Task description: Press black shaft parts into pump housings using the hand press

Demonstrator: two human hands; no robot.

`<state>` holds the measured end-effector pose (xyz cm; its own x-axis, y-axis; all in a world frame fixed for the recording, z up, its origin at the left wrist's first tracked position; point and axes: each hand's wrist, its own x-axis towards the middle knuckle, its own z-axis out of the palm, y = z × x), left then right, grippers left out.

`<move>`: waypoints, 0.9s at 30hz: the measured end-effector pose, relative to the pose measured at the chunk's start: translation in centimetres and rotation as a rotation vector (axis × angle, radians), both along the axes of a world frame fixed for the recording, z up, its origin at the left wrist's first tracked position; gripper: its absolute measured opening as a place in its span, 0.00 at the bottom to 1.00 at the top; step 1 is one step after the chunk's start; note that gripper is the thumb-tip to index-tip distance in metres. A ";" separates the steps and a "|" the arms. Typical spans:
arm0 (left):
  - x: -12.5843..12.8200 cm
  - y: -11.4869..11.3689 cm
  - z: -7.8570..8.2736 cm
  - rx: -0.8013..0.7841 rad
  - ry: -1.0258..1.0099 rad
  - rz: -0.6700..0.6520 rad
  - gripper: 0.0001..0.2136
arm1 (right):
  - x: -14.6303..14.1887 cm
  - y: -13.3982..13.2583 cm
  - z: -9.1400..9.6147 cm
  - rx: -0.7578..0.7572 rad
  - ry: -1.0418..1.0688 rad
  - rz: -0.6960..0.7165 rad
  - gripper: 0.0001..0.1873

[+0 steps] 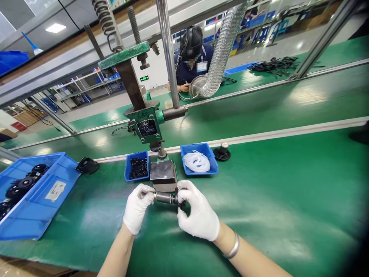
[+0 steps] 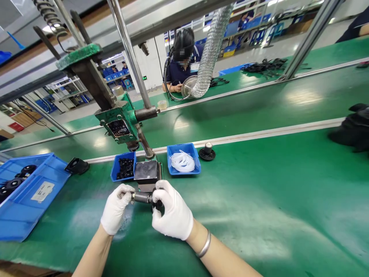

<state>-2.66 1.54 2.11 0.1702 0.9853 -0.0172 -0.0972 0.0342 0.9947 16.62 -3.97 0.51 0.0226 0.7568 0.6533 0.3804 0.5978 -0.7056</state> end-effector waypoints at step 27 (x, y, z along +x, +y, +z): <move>2.3 -2.9 0.0 -0.071 -0.269 -0.077 0.26 | -0.2 0.9 -1.2 -0.202 0.473 0.150 0.11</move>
<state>-0.33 -1.33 2.06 0.2527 0.9671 -0.0297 -0.3518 0.1204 0.9283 16.37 -3.04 -0.71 0.1613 0.8841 0.4386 -0.0862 0.4553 -0.8861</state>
